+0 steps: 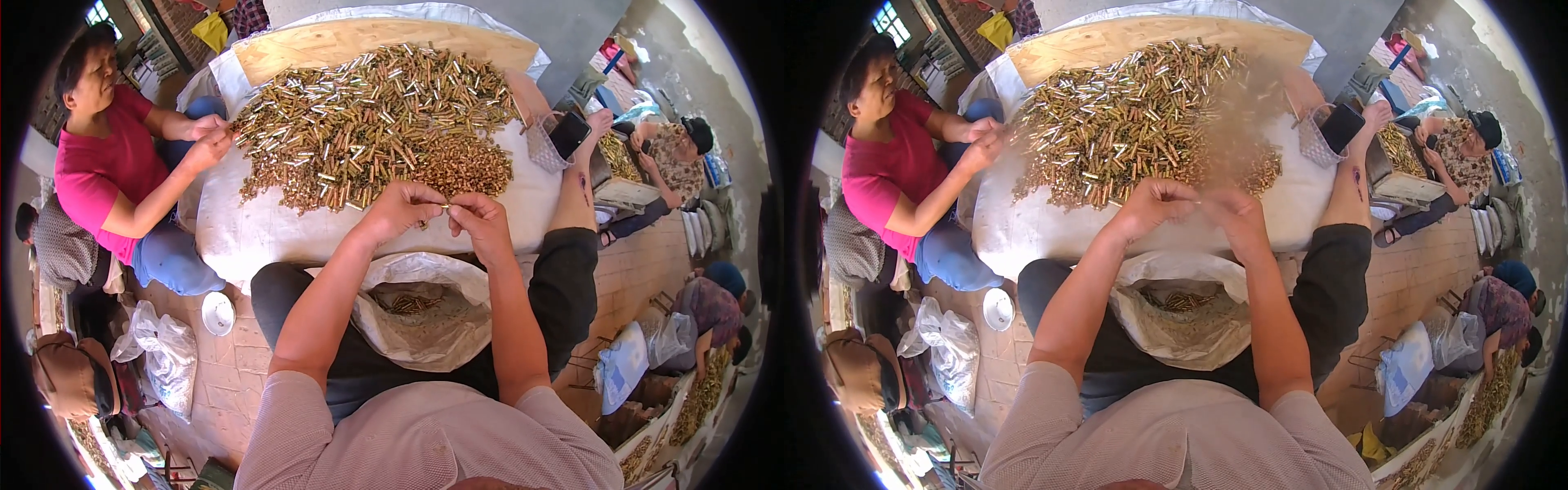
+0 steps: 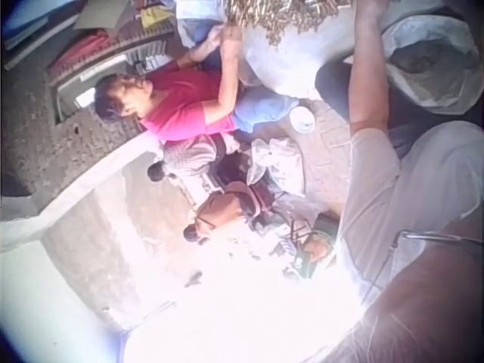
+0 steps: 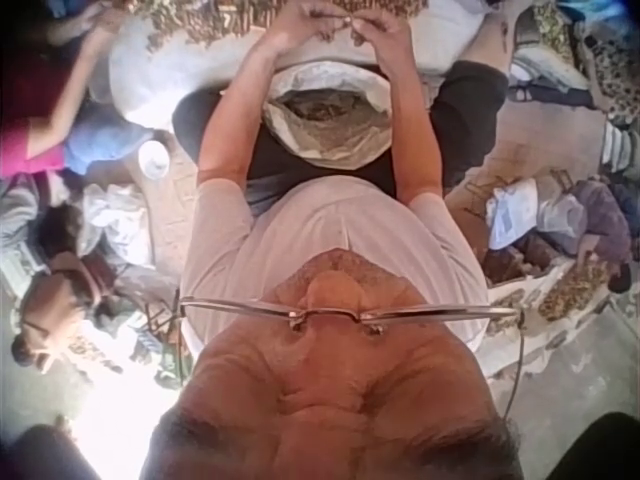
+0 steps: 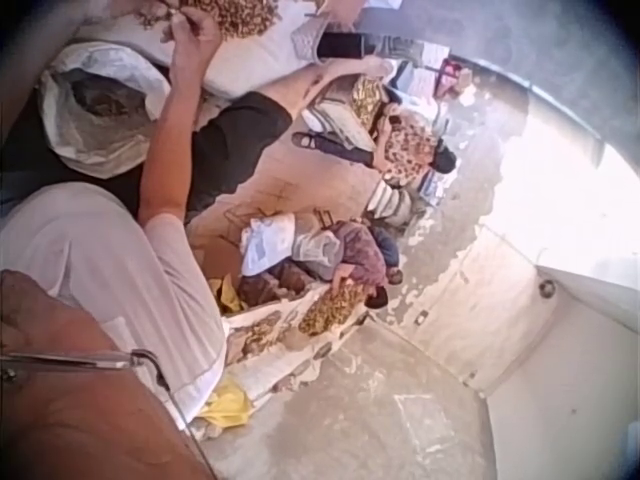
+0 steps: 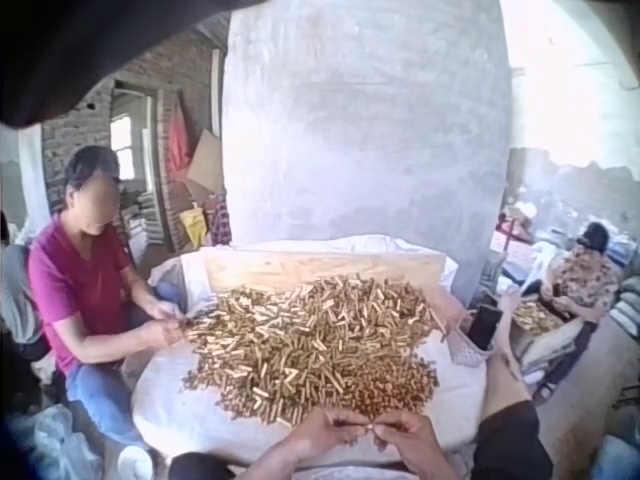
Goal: The person sorts bullet casings and bullets on a sheet by hand.
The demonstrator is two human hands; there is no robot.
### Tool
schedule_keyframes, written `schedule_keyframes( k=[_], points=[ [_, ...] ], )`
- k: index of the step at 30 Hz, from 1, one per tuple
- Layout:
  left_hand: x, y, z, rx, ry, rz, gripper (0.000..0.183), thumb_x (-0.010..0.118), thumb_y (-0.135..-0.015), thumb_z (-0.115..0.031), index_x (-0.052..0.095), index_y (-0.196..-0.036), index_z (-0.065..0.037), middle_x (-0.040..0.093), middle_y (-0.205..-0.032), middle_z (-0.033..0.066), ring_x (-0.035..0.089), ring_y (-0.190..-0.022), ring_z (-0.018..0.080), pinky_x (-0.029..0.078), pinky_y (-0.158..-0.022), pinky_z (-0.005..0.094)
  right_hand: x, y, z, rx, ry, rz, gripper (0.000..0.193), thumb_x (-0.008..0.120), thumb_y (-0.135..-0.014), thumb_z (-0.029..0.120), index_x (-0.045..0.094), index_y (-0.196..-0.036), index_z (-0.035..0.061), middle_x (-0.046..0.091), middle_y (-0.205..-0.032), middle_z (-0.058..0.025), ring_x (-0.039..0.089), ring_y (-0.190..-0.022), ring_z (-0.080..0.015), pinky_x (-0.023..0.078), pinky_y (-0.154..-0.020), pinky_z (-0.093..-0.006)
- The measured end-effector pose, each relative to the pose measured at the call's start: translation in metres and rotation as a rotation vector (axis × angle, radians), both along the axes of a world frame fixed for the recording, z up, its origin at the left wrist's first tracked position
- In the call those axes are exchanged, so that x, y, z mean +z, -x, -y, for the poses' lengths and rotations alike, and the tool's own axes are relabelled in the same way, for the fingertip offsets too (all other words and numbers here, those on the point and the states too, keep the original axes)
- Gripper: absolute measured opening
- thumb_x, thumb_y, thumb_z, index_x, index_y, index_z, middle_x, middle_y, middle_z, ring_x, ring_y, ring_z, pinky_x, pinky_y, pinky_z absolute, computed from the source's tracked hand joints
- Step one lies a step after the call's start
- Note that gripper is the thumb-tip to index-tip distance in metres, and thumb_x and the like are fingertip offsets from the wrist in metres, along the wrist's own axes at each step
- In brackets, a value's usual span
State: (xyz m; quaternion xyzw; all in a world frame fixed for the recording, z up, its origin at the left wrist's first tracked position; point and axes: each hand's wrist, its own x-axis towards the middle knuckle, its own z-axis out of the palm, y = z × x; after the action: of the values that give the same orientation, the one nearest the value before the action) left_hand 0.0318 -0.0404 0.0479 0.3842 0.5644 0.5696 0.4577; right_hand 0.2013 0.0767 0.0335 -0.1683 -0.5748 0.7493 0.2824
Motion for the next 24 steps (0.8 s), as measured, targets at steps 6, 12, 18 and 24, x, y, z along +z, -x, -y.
schedule_keyframes(
  k=[6, 12, 18, 24],
  points=[
    [-0.002, -0.001, 0.0, 0.013, -0.019, -0.022, 0.015, 0.072, -0.088, -0.005, 0.074, -0.102, -0.001, 0.068, -0.078, 0.0009, 0.057, -0.066, 0.0069, 0.047, -0.057, 0.0239, 0.003, -0.003, -0.002, 0.02, -0.093, 0.067, 0.007, 0.069, -0.09, 0.003, 0.068, -0.097, 0.0006, 0.066, -0.079, -0.0041, 0.06, -0.066, -0.0111, 0.051, -0.058, -0.0268],
    [-0.001, -0.003, -0.002, 0.024, 0.004, -0.004, 0.01, 0.072, -0.088, -0.005, 0.073, -0.097, -0.001, 0.066, -0.075, 0.0014, 0.056, -0.063, 0.007, 0.046, -0.055, 0.0241, 0.008, -0.006, -0.003, 0.043, -0.099, 0.082, 0.008, 0.069, -0.091, 0.006, 0.069, -0.097, 0.0006, 0.066, -0.078, -0.0048, 0.061, -0.066, -0.0117, 0.051, -0.058, -0.0271],
    [0.002, -0.007, -0.001, -0.002, -0.025, 0.04, 0.01, 0.074, -0.087, -0.007, 0.073, -0.095, -0.001, 0.065, -0.073, 0.0013, 0.054, -0.061, 0.007, 0.045, -0.053, 0.0232, 0.004, -0.007, -0.006, 0.092, 0.143, 0.058, 0.013, 0.071, -0.092, 0.015, 0.068, -0.096, 0.0032, 0.065, -0.076, -0.0044, 0.059, -0.063, -0.0121, 0.05, -0.056, -0.0265],
    [-0.017, -0.018, -0.007, -0.069, -0.148, 0.363, 0.008, 0.074, -0.087, -0.007, 0.073, -0.093, -0.001, 0.066, -0.075, 0.0016, 0.055, -0.061, 0.0072, 0.045, -0.054, 0.0233, -0.008, -0.012, -0.011, 0.176, 0.356, 0.002, 0.014, 0.071, -0.092, 0.018, 0.064, -0.095, 0.0058, 0.063, -0.074, -0.0028, 0.057, -0.06, -0.0112, 0.046, -0.053, -0.0251]
  ],
)
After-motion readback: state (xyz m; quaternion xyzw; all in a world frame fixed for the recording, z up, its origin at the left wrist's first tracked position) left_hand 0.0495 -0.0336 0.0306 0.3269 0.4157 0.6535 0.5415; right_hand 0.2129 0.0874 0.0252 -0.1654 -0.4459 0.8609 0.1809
